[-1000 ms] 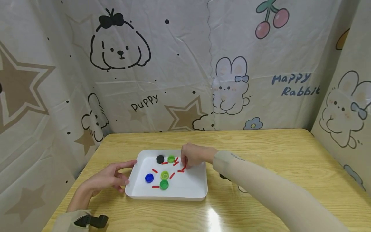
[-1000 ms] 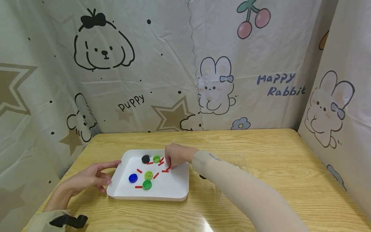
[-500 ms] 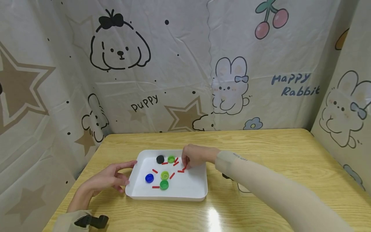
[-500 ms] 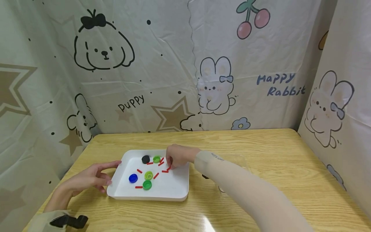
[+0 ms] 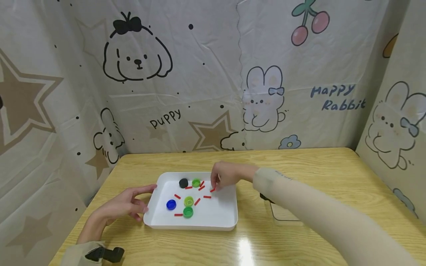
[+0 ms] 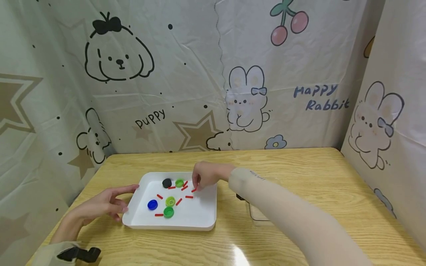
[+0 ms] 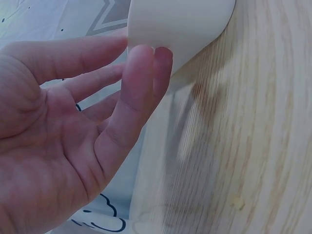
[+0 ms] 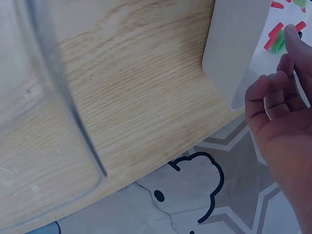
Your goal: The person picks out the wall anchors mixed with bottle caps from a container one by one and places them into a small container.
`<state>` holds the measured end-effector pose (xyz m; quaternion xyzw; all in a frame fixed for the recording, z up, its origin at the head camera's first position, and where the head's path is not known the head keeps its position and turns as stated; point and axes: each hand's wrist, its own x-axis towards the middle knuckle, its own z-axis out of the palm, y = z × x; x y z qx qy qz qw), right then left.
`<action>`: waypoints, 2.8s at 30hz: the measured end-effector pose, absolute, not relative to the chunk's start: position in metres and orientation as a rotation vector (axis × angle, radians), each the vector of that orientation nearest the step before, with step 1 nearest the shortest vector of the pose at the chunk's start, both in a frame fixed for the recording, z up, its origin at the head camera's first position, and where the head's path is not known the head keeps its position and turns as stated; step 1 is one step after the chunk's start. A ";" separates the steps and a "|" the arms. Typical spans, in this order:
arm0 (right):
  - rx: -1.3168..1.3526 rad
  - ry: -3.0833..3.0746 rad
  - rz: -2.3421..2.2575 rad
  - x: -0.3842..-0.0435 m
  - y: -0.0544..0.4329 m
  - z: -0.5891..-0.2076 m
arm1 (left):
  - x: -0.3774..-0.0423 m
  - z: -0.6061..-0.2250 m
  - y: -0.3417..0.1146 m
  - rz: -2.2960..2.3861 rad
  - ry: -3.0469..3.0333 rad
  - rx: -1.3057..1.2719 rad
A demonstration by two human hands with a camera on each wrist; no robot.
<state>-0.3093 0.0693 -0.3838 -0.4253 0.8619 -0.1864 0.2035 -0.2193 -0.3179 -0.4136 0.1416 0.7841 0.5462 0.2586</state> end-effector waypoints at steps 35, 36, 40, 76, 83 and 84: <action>-1.203 2.224 -0.857 -0.305 0.139 -0.347 | -0.219 -0.413 -0.317 1.486 2.122 0.359; -1.205 2.222 -0.863 -0.305 0.142 -0.347 | -0.219 -0.414 -0.318 1.487 2.120 0.362; -1.203 2.213 -0.888 -0.304 0.151 -0.347 | -0.219 -0.414 -0.319 1.490 2.113 0.371; -1.079 2.347 -0.897 -0.277 0.255 -0.340 | -0.220 -0.416 -0.319 1.451 2.154 0.366; -1.089 2.357 -0.896 -0.273 0.270 -0.347 | -0.219 -0.416 -0.320 1.451 2.152 0.383; -1.094 2.361 -0.894 -0.272 0.272 -0.348 | -0.220 -0.416 -0.321 1.452 2.152 0.380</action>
